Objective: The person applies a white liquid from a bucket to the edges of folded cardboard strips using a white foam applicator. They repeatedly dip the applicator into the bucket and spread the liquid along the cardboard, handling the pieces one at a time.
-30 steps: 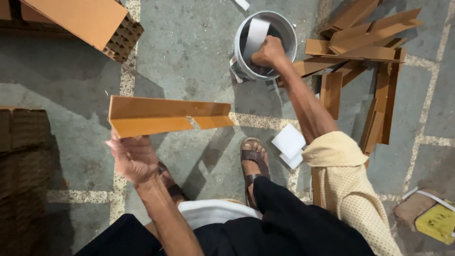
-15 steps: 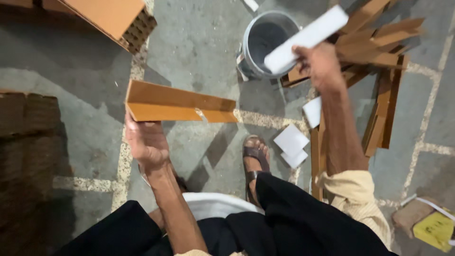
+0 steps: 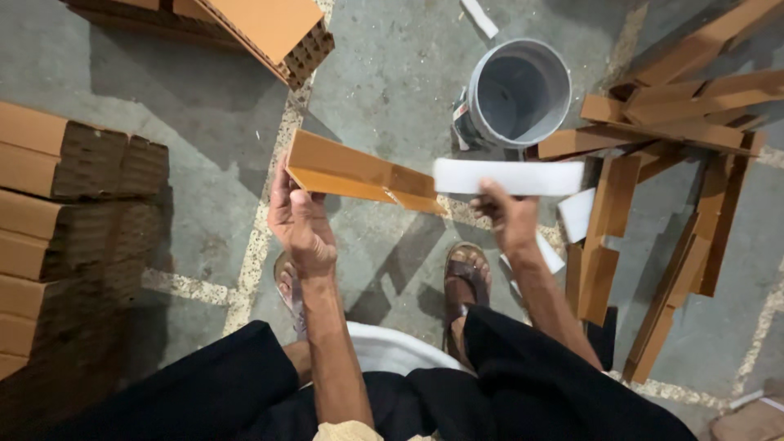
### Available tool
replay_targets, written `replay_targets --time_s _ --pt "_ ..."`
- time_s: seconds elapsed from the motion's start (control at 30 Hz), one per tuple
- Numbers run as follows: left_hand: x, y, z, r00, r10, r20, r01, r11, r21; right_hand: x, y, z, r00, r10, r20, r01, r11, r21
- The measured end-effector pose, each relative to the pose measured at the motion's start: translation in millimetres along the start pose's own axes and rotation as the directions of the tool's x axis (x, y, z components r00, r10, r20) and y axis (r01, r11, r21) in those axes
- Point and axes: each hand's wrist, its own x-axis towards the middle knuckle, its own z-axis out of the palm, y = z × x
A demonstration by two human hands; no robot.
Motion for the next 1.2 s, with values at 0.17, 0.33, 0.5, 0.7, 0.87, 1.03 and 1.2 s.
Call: replay_targets --time_s 0.17,0.33,0.5,0.7,0.87,1.03,1.2 --pt "0 5 7 1.0 -0.008 -0.02 0.008 1.0 0.013 -23 34 41 0.996 -0.087 -0.015 0.084 0.986 -0.147" --pt "-1 12 22 1.0 0.014 -0.017 -0.012 0.996 0.086 -24 60 61 0.993 -0.092 -0.074 0.069 0.961 -0.266" --pt "0 22 38 0.999 0.018 -0.032 -0.012 0.983 0.183 -27 54 65 0.994 -0.112 -0.008 0.108 0.972 -0.209" --pt "-4 24 47 0.996 0.091 -0.006 -0.083 0.932 0.354 -29 34 77 0.997 -0.057 0.061 0.066 0.985 -0.162" --pt "-9 28 49 0.999 0.039 0.025 -0.046 0.925 0.378 -29 17 89 0.987 -0.038 0.156 0.056 0.992 -0.114" --pt "-15 30 51 0.999 -0.004 0.037 -0.009 0.945 0.326 -35 -9 104 0.973 -0.016 0.228 0.043 0.993 -0.113" --pt "-17 29 51 0.998 -0.029 0.052 0.012 0.952 0.307 -49 -45 127 0.936 -0.08 0.341 0.114 0.99 -0.079"
